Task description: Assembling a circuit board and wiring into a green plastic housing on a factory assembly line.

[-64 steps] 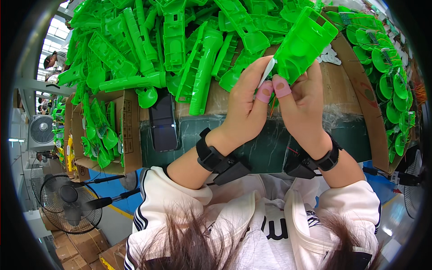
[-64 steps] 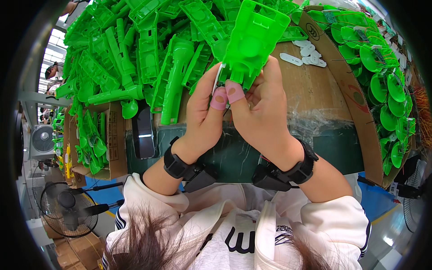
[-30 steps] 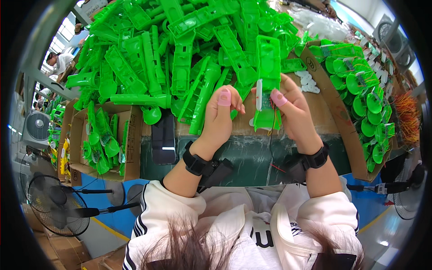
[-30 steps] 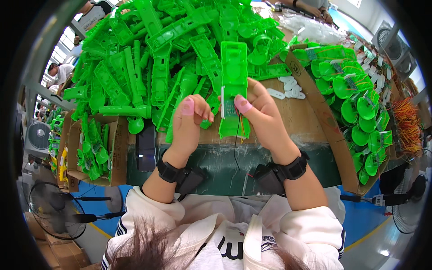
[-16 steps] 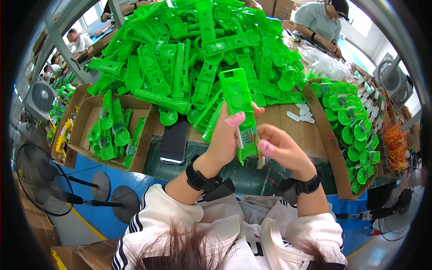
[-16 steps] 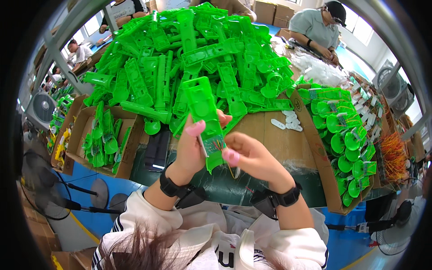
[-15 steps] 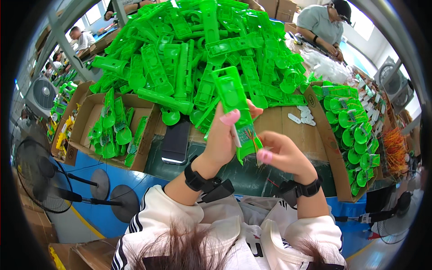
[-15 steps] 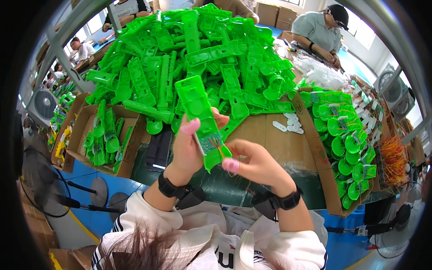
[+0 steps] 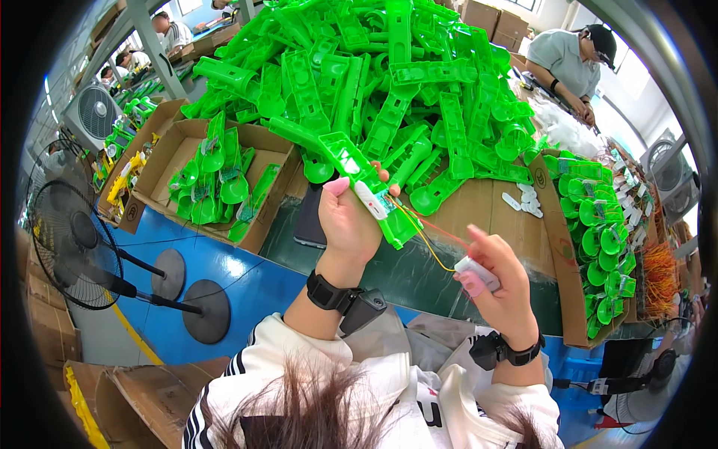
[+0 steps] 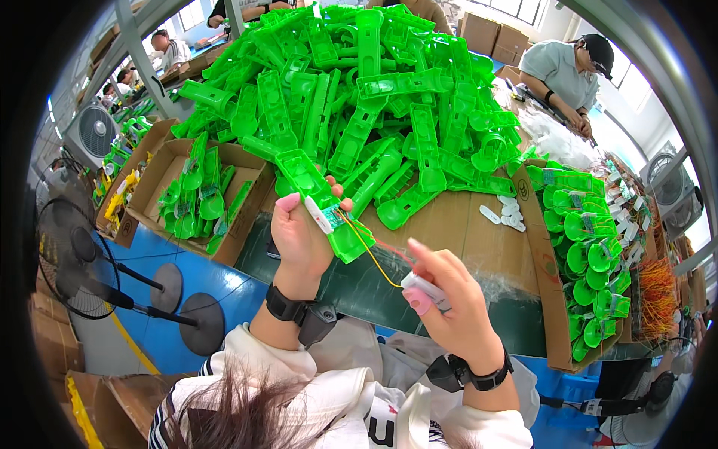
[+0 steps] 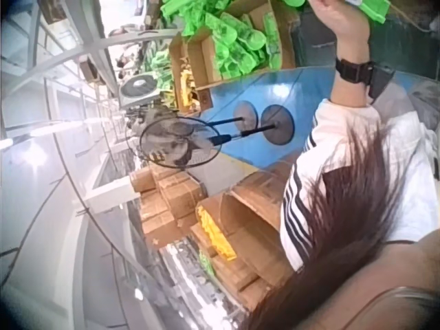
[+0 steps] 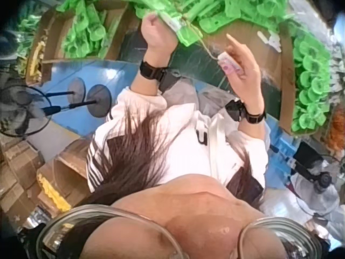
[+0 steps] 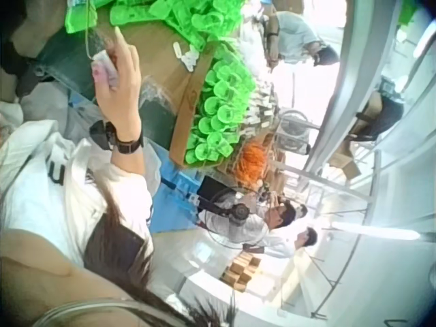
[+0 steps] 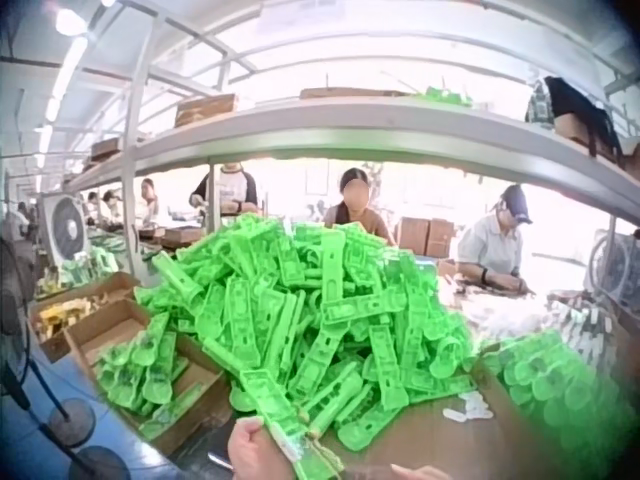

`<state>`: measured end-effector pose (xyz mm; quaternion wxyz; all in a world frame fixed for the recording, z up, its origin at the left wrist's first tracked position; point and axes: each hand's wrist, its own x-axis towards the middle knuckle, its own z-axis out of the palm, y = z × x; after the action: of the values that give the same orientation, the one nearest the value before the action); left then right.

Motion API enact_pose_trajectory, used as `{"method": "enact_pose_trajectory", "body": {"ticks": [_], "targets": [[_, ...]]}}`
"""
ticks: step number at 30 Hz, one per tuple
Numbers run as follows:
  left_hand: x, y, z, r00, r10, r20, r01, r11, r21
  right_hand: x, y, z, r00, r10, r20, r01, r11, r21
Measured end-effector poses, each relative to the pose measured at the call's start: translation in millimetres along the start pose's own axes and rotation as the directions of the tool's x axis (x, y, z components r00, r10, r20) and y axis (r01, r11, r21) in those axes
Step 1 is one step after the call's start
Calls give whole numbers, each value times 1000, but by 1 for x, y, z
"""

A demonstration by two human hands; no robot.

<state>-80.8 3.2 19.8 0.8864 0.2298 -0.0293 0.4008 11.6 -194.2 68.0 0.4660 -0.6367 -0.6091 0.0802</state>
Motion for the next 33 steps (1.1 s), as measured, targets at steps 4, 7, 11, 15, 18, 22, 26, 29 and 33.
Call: {"method": "enact_pose_trajectory", "body": {"ticks": [4, 7, 11, 15, 18, 22, 26, 29, 33], "targets": [[-8, -6, 5, 995, 68, -75, -70, 997, -26, -12, 1, 7, 941, 238, -241, -88, 860, 502], [-17, -9, -1, 994, 111, -23, -108, 986, 126, -10, -3, 10, 915, 296, -275, -36, 738, 674], [-27, -18, 8, 985, 171, -30, -156, 946, 285, -4, -6, 10, 885, 243, -397, 112, 717, 688], [-36, -22, 8, 995, 99, 16, -99, 943, 316, 6, -5, 7, 823, 318, -471, 154, 673, 723], [-39, -25, 5, 997, 55, 61, -73, 935, 348, 14, 4, 10, 715, 371, -593, 153, 745, 650], [-45, -26, 8, 1000, 29, 2, -28, 945, 327, 12, 19, 3, 780, 358, -514, 10, 813, 582], [-45, -20, 10, 999, 30, -41, -14, 938, 347, 5, 22, -3, 862, 276, -425, -29, 864, 502], [-42, -16, 10, 989, 79, -121, -32, 936, 349, -2, 19, -7, 872, 210, -443, 5, 900, 435], [-43, -6, 11, 980, 175, -97, -120, 903, 412, -13, 14, -23, 839, 494, -227, -419, 854, 308]]}}
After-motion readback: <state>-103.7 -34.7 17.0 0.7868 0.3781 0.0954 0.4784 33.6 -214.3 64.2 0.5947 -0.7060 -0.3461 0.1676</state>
